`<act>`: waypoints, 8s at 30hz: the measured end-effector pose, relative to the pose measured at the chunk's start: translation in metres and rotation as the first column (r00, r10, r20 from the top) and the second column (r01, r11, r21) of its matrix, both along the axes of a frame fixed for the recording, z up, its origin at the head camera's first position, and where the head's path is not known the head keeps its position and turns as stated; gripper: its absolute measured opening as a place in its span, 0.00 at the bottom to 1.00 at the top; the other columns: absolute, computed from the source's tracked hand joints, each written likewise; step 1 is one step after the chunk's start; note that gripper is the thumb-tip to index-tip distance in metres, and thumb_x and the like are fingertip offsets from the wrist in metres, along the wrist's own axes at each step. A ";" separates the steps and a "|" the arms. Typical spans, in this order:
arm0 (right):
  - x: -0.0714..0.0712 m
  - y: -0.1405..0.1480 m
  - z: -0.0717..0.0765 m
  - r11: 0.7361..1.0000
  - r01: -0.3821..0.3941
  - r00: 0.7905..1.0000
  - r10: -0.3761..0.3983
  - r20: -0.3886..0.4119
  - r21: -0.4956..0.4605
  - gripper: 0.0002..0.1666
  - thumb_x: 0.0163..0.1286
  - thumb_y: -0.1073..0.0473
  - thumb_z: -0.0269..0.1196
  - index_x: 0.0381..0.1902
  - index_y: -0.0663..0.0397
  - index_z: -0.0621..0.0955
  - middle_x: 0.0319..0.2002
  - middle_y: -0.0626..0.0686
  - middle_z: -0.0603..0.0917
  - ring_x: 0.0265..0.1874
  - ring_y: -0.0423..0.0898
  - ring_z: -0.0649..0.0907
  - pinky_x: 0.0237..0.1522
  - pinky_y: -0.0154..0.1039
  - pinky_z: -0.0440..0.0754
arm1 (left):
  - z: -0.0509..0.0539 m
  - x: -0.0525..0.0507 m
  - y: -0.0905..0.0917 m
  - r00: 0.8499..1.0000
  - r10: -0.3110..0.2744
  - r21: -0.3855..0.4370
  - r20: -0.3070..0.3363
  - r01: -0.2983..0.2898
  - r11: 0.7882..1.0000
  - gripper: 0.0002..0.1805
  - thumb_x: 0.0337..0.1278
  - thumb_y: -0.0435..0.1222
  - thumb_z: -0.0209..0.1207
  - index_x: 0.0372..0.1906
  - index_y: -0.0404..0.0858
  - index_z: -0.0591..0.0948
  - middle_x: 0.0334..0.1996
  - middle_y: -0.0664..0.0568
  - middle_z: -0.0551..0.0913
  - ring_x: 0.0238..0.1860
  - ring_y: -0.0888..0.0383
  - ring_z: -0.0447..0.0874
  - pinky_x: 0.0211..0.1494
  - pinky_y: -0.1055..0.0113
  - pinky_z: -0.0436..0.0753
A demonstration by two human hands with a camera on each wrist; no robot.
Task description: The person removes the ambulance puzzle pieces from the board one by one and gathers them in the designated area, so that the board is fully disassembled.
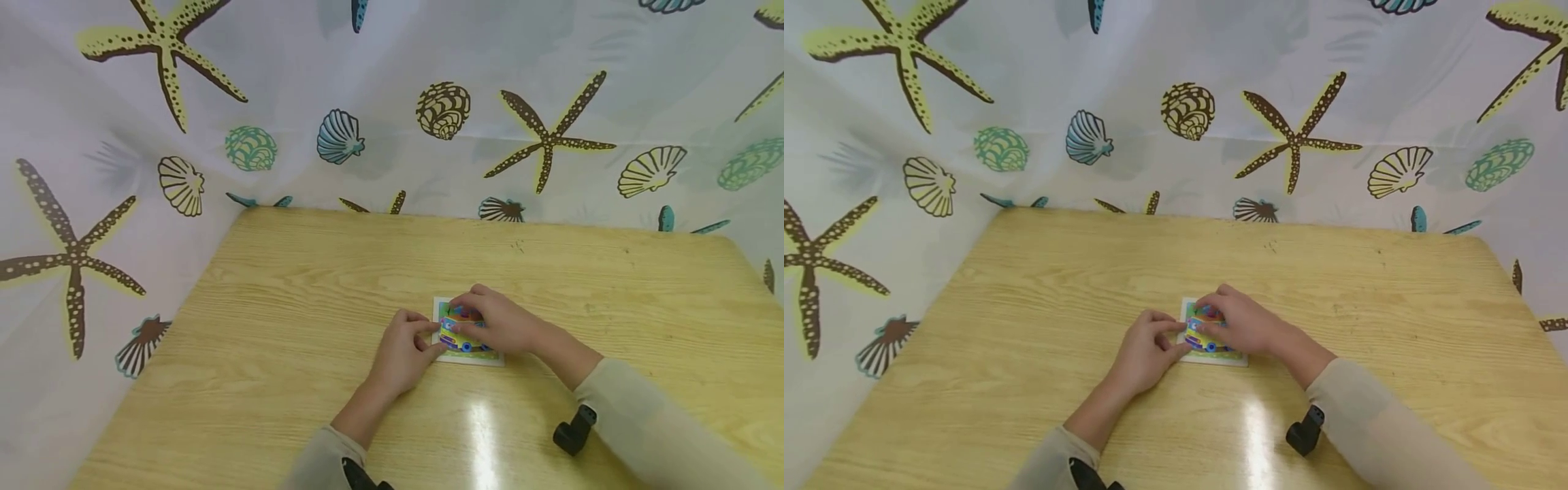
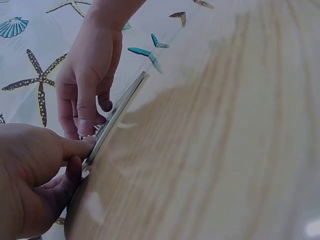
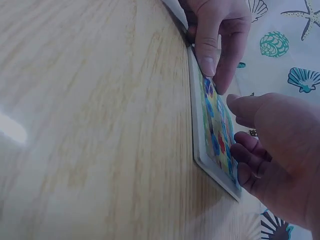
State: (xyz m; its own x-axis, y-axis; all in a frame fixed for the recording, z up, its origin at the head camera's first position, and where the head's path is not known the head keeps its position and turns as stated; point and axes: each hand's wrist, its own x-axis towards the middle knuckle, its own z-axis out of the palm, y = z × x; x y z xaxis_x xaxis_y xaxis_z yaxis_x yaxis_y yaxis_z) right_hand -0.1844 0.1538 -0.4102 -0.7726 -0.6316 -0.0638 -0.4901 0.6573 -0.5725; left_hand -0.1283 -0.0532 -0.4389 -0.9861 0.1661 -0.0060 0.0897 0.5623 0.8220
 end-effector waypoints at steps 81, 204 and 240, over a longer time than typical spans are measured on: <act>-0.019 0.006 -0.014 0.911 0.201 0.951 -0.093 0.295 -0.360 0.12 0.71 0.62 0.63 0.51 0.55 0.80 0.37 0.55 0.79 0.33 0.45 0.80 0.38 0.34 0.79 | -0.007 -0.003 -0.005 0.986 -0.126 -0.087 -0.107 0.117 0.989 0.36 0.42 0.47 0.78 0.58 0.34 0.83 0.63 0.43 0.75 0.28 0.66 0.74 0.33 0.76 0.75; -0.036 0.000 0.004 0.988 -0.096 0.993 0.088 0.073 0.122 0.15 0.67 0.48 0.68 0.49 0.43 0.81 0.35 0.50 0.77 0.33 0.45 0.72 0.38 0.40 0.72 | -0.009 0.000 -0.006 0.996 -0.052 0.018 -0.077 0.054 0.998 0.27 0.49 0.43 0.75 0.53 0.34 0.85 0.61 0.45 0.75 0.27 0.66 0.74 0.33 0.76 0.77; -0.036 0.019 -0.003 0.953 0.158 0.942 -0.068 0.328 -0.257 0.08 0.76 0.60 0.58 0.46 0.58 0.79 0.40 0.55 0.79 0.38 0.48 0.79 0.41 0.37 0.78 | -0.005 -0.004 -0.007 0.998 -0.036 0.019 -0.057 0.037 0.999 0.28 0.48 0.43 0.76 0.53 0.34 0.85 0.62 0.45 0.75 0.29 0.65 0.75 0.34 0.76 0.77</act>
